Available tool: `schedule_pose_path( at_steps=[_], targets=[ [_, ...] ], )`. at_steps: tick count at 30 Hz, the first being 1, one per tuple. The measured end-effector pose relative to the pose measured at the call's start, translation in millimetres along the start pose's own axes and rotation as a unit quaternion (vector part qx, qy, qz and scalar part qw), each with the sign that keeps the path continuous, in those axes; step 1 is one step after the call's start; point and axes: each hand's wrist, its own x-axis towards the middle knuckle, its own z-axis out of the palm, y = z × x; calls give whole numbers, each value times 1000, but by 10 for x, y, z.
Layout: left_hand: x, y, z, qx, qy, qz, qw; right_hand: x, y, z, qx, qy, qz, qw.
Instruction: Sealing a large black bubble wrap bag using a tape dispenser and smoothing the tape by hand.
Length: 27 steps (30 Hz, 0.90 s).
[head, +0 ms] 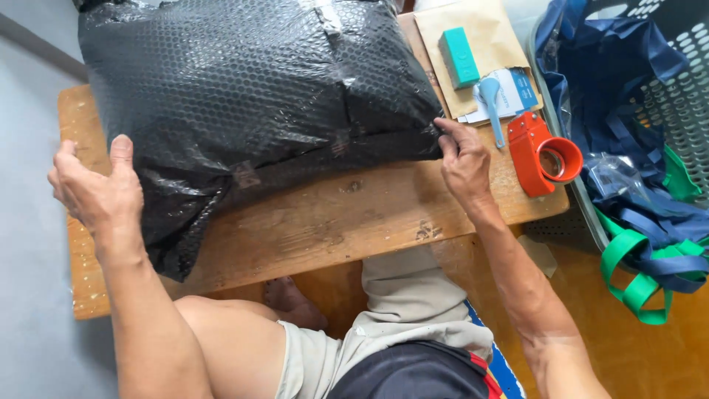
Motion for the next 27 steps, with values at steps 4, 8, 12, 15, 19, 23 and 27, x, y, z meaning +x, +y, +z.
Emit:
schedule_pose_path(
  at_steps=[4, 8, 12, 15, 19, 23, 27],
  targets=[
    [-63, -278, -155, -165, -176, -262, 934, 175, -190, 127, -211, 55, -166, 962],
    [-171, -391, -185, -381, -280, -370, 800, 251, -158, 549, -231, -61, -180, 954],
    [-569, -688, 51, -381, -236, -399, 800, 770, 230, 793, -311, -8, -240, 920],
    [-981, -685, 229, -326, -272, -396, 814, 1127, 257, 775, -301, -37, -236, 923],
    [-1252, 8, -28, -367, -195, -423, 805, 891, -97, 804, -259, -21, -231, 938],
    [-1298, 572, -517, -404, -180, -435, 785, -184, -580, 1033, 6, -55, -289, 956],
    [-1546, 710, -599, -439, -145, -479, 746, -1138, -829, 1349, 186, -270, 34, 944]
  ],
)
